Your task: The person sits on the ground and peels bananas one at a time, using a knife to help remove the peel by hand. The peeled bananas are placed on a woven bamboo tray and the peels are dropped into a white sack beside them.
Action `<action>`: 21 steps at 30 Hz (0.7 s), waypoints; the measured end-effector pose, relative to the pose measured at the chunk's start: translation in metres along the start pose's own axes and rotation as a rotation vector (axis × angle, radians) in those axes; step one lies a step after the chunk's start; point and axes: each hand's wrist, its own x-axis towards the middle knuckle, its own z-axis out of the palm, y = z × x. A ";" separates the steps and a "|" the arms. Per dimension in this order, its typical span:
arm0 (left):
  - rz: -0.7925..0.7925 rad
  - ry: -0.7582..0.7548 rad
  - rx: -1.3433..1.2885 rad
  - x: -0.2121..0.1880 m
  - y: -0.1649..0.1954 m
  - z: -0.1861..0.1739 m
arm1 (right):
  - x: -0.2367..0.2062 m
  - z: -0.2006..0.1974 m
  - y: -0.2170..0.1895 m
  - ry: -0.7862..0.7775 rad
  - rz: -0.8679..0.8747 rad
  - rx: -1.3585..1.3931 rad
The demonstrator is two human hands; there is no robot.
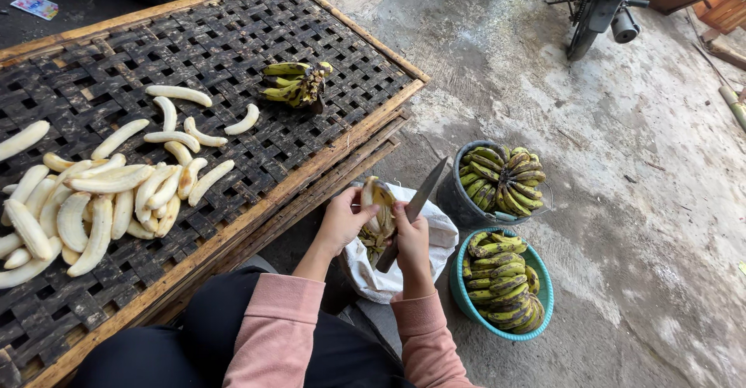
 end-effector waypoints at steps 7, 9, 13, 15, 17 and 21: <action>-0.131 0.270 -0.128 0.006 0.014 -0.023 | 0.014 -0.059 0.003 0.104 -0.549 -0.844; -0.197 0.220 -0.203 0.005 0.016 -0.026 | 0.009 -0.061 -0.001 -0.011 -0.644 -0.915; -0.309 -0.028 -0.236 -0.001 0.001 -0.005 | -0.005 -0.034 -0.013 -0.162 -0.114 -0.257; -0.270 -0.169 -0.210 0.000 -0.008 0.002 | -0.002 -0.016 -0.021 -0.145 -0.035 -0.172; -0.312 -0.146 -0.278 0.002 -0.013 -0.002 | 0.005 -0.001 -0.025 -0.097 -0.094 -0.221; -0.318 -0.109 -0.308 0.004 -0.012 -0.010 | 0.008 0.007 -0.026 -0.127 -0.220 -0.338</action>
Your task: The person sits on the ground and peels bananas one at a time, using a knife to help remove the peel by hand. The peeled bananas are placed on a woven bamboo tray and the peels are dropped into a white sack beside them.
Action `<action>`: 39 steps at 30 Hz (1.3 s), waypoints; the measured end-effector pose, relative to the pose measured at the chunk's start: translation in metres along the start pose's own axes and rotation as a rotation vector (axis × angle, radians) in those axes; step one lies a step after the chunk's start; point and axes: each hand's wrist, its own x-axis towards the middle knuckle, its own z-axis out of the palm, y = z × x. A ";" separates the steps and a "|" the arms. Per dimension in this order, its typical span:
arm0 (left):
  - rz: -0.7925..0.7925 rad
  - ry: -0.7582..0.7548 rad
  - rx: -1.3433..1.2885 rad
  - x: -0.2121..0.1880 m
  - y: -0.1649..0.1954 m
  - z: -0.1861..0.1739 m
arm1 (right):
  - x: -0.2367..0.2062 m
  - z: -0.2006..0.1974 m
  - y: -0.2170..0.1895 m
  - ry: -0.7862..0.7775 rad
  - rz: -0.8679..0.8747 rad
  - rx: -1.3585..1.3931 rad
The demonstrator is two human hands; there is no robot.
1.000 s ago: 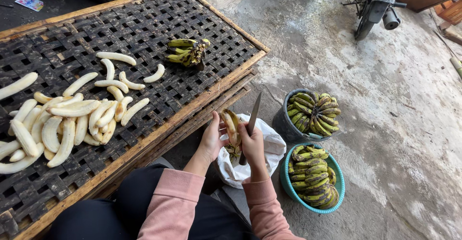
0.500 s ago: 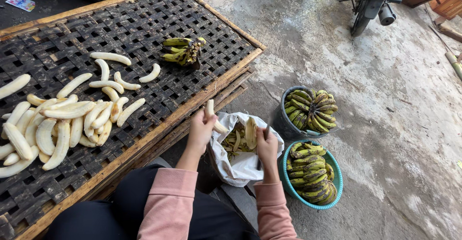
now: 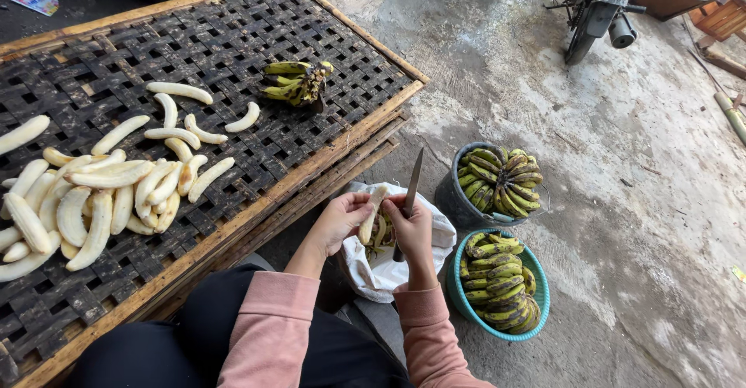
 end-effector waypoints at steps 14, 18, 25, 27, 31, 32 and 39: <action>0.062 0.139 -0.324 -0.006 0.023 -0.001 | 0.042 -0.165 -0.015 0.523 -0.093 0.788; 0.144 0.088 -0.259 -0.004 0.014 -0.009 | 0.064 -0.236 -0.086 0.423 -0.244 1.011; 0.200 0.147 -0.521 -0.001 0.020 -0.026 | 0.066 -0.254 -0.167 0.186 -0.337 1.271; 0.182 0.223 -0.528 -0.006 0.030 -0.026 | 0.062 -0.239 -0.147 0.185 -0.294 1.175; 0.278 0.318 -0.416 -0.020 0.069 -0.048 | 0.056 -0.178 -0.071 0.205 -0.005 0.718; 0.353 0.326 -0.332 -0.026 0.081 -0.060 | 0.052 -0.156 -0.050 0.122 0.069 0.698; 0.688 0.906 0.628 -0.093 0.161 -0.175 | 0.058 0.002 0.025 -0.038 0.380 0.449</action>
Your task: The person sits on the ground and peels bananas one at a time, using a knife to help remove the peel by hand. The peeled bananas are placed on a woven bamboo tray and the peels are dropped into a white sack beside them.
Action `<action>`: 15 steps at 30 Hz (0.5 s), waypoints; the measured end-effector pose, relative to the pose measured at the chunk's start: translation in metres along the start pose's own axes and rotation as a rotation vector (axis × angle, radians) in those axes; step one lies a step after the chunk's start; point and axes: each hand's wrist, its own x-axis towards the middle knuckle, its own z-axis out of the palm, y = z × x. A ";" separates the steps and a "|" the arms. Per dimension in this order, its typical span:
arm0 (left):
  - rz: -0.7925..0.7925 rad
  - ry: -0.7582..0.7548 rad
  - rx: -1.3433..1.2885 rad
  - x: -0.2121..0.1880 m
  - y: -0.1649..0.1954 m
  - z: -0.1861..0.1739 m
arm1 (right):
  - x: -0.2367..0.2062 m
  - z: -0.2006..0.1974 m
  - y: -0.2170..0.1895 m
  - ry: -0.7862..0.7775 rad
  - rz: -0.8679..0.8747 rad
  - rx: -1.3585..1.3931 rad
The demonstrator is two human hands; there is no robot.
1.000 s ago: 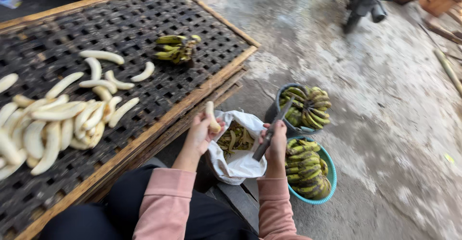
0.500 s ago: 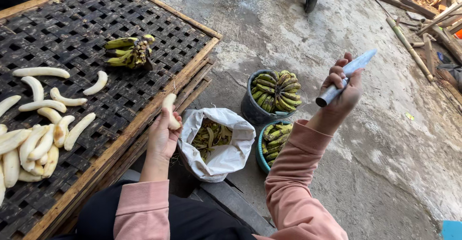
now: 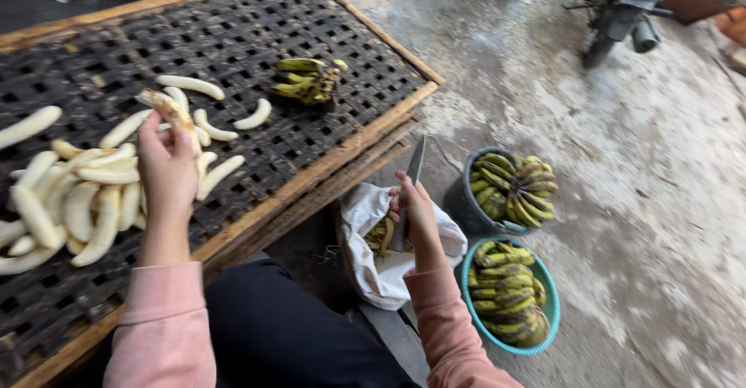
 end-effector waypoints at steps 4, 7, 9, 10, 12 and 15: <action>-0.032 0.072 0.499 0.007 -0.007 -0.047 | 0.083 0.070 0.012 -0.004 -0.364 -0.427; -0.042 0.097 0.849 0.005 -0.001 -0.046 | 0.167 0.118 0.006 0.041 -0.904 -0.564; -0.005 0.117 0.818 0.001 0.007 -0.040 | 0.199 0.139 0.013 0.135 -0.644 -0.577; 0.018 0.127 0.802 0.000 0.012 -0.036 | 0.208 0.146 0.018 0.146 -0.365 -0.532; 0.030 0.093 0.698 -0.003 0.020 -0.033 | 0.215 0.162 0.022 0.158 -0.193 -0.524; 0.076 0.054 0.634 -0.009 0.027 -0.027 | 0.214 0.164 0.031 0.158 -0.405 -0.630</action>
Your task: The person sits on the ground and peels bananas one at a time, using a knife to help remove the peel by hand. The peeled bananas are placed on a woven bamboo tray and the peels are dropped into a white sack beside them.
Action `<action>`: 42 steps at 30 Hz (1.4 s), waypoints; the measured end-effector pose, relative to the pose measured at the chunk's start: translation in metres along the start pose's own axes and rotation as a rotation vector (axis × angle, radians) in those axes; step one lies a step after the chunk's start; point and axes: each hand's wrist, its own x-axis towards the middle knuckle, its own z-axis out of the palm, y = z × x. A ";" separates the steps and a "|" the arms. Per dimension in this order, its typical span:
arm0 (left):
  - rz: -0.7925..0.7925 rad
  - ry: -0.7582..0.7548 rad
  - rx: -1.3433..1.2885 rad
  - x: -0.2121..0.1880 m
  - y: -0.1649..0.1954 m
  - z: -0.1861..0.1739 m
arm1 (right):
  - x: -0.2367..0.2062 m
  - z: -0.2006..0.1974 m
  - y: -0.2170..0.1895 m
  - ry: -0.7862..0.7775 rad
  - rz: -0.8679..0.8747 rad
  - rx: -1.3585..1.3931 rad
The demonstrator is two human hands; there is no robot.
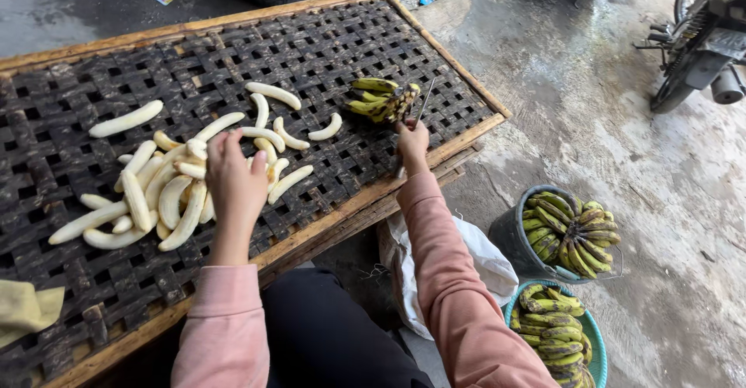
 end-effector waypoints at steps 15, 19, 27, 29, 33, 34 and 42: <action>0.156 -0.248 -0.196 -0.048 0.046 0.023 | -0.013 -0.083 0.028 -0.288 0.168 0.072; 0.143 -0.264 -0.194 -0.045 0.044 0.023 | -0.019 -0.084 0.034 -0.381 0.116 -0.037; 0.161 -0.280 -0.223 -0.044 0.050 0.017 | -0.094 -0.155 -0.010 -0.333 0.085 -0.183; 0.171 -0.292 -0.212 -0.040 0.052 0.024 | -0.137 -0.197 -0.008 -0.333 0.039 -0.289; 0.349 -0.274 -0.076 -0.010 0.058 0.081 | -0.211 -0.243 0.014 -0.297 0.034 -0.336; 0.430 -0.252 -0.030 0.000 0.061 0.105 | -0.224 -0.247 0.020 -0.271 -0.026 -0.419; 0.554 -0.274 0.356 0.073 0.061 0.273 | -0.282 -0.257 0.033 0.001 -0.047 -0.547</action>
